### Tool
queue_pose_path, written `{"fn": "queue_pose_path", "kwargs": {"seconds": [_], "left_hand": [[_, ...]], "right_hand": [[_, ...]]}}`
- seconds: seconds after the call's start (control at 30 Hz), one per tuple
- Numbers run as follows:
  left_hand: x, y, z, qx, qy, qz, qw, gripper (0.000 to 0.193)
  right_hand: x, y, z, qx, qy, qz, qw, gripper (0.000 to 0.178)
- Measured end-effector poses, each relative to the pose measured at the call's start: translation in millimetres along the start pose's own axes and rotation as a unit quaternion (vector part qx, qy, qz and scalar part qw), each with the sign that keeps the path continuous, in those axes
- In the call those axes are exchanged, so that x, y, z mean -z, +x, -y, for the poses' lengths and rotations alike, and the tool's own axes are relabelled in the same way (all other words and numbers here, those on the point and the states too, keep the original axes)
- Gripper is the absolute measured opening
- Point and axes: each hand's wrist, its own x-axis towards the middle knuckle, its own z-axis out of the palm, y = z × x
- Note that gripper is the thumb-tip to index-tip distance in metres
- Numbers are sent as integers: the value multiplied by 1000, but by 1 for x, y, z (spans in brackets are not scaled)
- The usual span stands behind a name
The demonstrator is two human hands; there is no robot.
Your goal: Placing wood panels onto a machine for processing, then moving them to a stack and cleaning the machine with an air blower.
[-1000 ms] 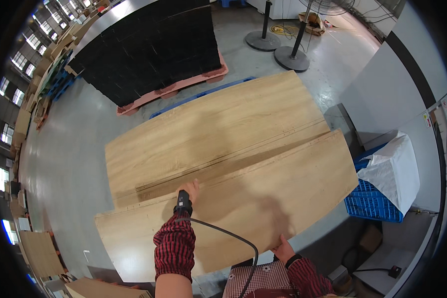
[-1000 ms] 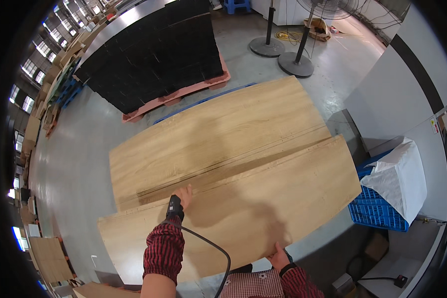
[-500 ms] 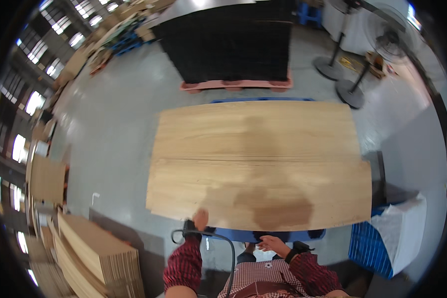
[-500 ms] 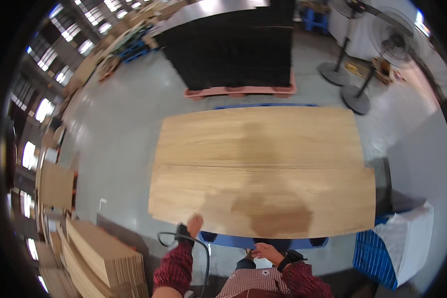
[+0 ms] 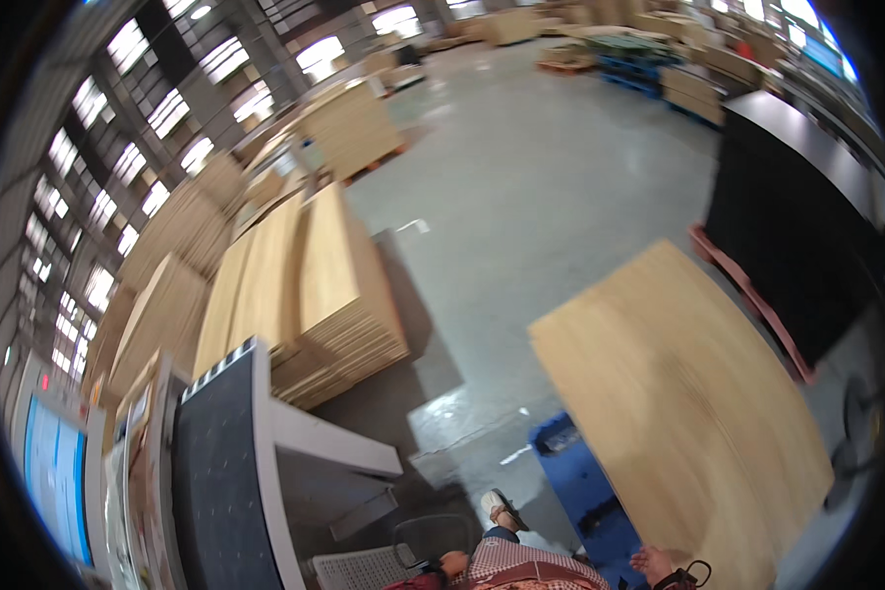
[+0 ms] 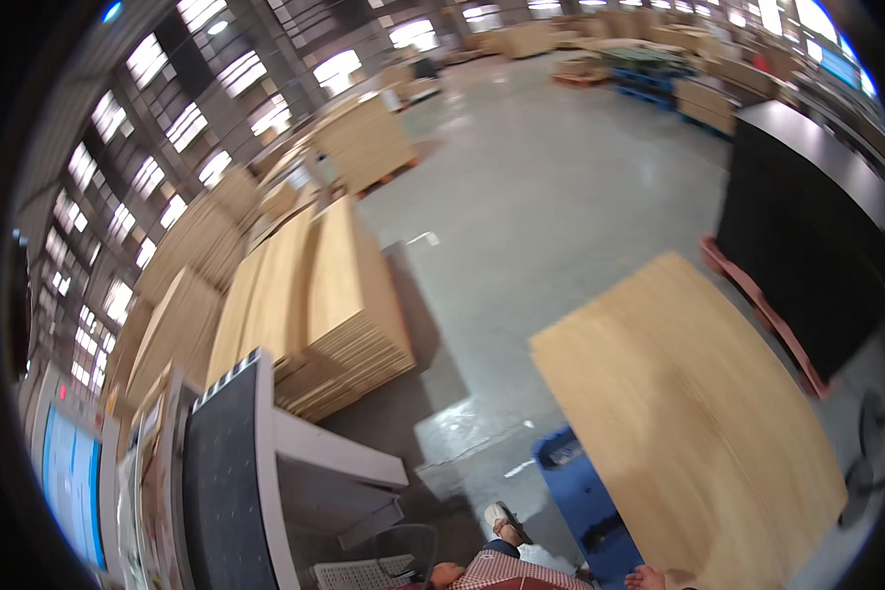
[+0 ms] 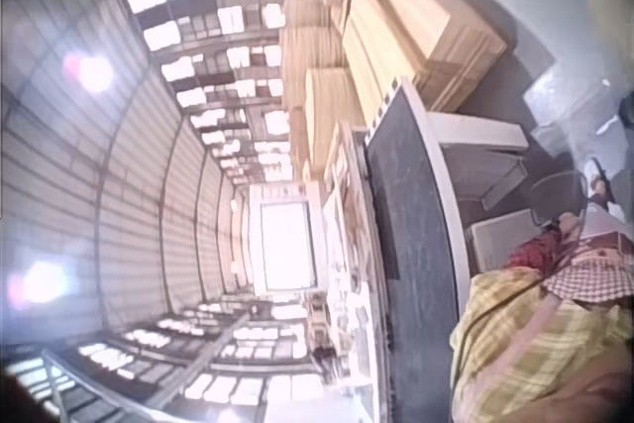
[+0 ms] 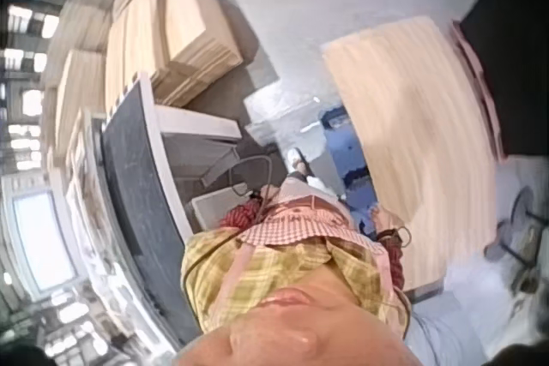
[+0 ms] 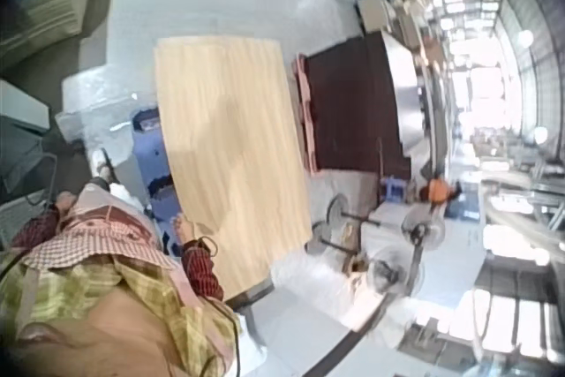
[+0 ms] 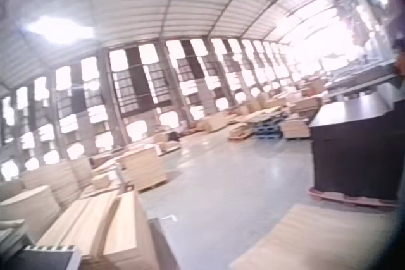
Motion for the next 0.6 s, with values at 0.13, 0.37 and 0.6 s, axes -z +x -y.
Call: {"fn": "queue_pose_path", "kwargs": {"seconds": [0.13,0.37,0.6], "left_hand": [[90,30,-64,78,-363,-4,929,29],[236,7,28,124,-663,-96,732,24],[382,-53,125,86,-737,-280,609,22]], "right_hand": [[-154,52,96,80,-105,73,989,23],[-497,80,174,182,-248,208,929,23],[-664,99,71,11,-345,323,882,22]]}}
